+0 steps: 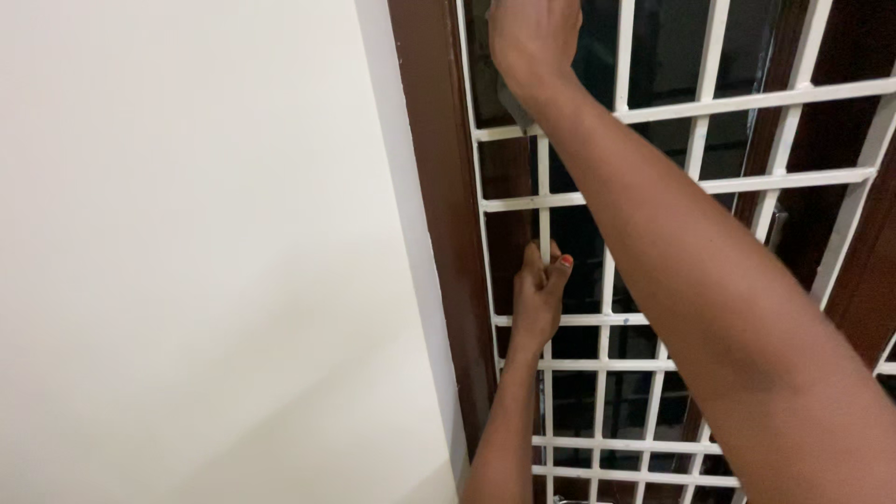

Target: The person cleans the white grills of a window using a cloth by hand.

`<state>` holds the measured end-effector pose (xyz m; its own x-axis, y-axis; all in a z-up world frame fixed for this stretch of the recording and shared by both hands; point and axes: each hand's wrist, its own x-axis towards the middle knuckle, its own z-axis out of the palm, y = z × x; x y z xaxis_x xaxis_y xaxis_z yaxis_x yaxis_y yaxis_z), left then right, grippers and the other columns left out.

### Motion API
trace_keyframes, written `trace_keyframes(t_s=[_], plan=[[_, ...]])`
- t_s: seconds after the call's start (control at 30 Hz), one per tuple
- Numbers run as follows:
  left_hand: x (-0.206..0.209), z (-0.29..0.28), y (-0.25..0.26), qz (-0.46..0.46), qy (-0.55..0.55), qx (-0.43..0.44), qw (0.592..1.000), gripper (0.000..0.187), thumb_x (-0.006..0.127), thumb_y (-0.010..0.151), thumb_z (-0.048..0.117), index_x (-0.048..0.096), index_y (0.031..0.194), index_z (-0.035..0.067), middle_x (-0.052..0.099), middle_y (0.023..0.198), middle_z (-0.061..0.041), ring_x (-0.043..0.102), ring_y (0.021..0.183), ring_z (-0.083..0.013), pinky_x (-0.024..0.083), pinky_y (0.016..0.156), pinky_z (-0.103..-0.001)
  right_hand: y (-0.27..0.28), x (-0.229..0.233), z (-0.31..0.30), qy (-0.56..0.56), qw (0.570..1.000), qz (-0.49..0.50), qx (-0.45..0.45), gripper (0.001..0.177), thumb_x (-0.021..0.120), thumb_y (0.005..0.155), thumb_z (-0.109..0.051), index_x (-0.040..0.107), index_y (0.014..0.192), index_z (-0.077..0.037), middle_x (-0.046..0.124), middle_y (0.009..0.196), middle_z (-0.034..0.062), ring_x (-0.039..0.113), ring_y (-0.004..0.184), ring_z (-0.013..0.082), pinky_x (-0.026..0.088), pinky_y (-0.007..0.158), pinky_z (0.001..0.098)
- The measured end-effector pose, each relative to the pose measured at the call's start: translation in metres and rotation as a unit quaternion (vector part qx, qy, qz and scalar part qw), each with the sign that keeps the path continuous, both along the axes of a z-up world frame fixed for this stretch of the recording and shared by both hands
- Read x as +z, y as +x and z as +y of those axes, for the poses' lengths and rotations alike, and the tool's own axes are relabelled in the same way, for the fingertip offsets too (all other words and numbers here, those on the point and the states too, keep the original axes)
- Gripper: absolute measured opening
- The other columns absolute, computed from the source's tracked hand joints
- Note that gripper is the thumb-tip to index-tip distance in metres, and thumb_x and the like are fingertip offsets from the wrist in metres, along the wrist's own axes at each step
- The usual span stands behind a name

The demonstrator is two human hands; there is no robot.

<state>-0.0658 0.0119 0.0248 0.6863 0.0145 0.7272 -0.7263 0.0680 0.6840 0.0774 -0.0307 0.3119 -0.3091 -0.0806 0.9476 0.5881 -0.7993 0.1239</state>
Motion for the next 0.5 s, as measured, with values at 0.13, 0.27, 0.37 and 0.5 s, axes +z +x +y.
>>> trace_keyframes(t_s=[0.13, 0.27, 0.37, 0.5], plan=[[-0.006, 0.001, 0.004, -0.014, 0.009, -0.002, 1.0, 0.011, 0.056, 0.104, 0.014, 0.049, 0.098, 0.007, 0.041, 0.069, 0.003, 0.037, 0.061, -0.0061, 0.032, 0.054, -0.025, -0.021, -0.008, -0.003, 0.018, 0.999, 0.042, -0.023, 0.023, 0.066, 0.092, 0.0, 0.069, 0.07, -0.001, 0.066, 0.059, 0.0141, 0.068, 0.05, 0.025, 0.056, 0.044, 0.0332], [-0.01, -0.003, 0.009, -0.009, 0.003, 0.024, 1.0, 0.008, 0.057, 0.103, 0.012, 0.053, 0.102, 0.005, 0.045, 0.07, 0.0, 0.039, 0.062, -0.0071, 0.033, 0.056, -0.026, -0.059, -0.033, -0.006, -0.015, 0.995, 0.097, -0.03, 0.009, 0.067, 0.09, -0.001, 0.069, 0.081, 0.001, 0.07, 0.072, 0.0192, 0.072, 0.064, 0.0329, 0.058, 0.054, 0.0407], [-0.011, -0.006, 0.015, -0.039, -0.012, 0.024, 0.999, 0.006, 0.056, 0.101, 0.009, 0.054, 0.106, 0.006, 0.06, 0.085, 0.001, 0.057, 0.077, -0.0042, 0.047, 0.07, -0.023, -0.088, -0.058, -0.023, -0.029, 0.981, 0.191, -0.028, 0.021, 0.067, 0.089, -0.004, 0.062, 0.107, 0.005, 0.071, 0.088, 0.0238, 0.073, 0.079, 0.0383, 0.06, 0.067, 0.0439], [-0.015, -0.007, 0.016, -0.019, 0.005, 0.043, 0.999, 0.007, 0.056, 0.102, 0.01, 0.051, 0.104, 0.006, 0.053, 0.075, 0.0, 0.043, 0.063, -0.0065, 0.037, 0.057, -0.026, -0.125, -0.074, -0.068, -0.058, 0.931, 0.275, 0.232, 0.033, 0.052, 0.095, 0.006, 0.058, 0.127, -0.001, 0.072, 0.11, 0.0172, 0.075, 0.096, 0.0287, 0.058, 0.083, 0.0407]])
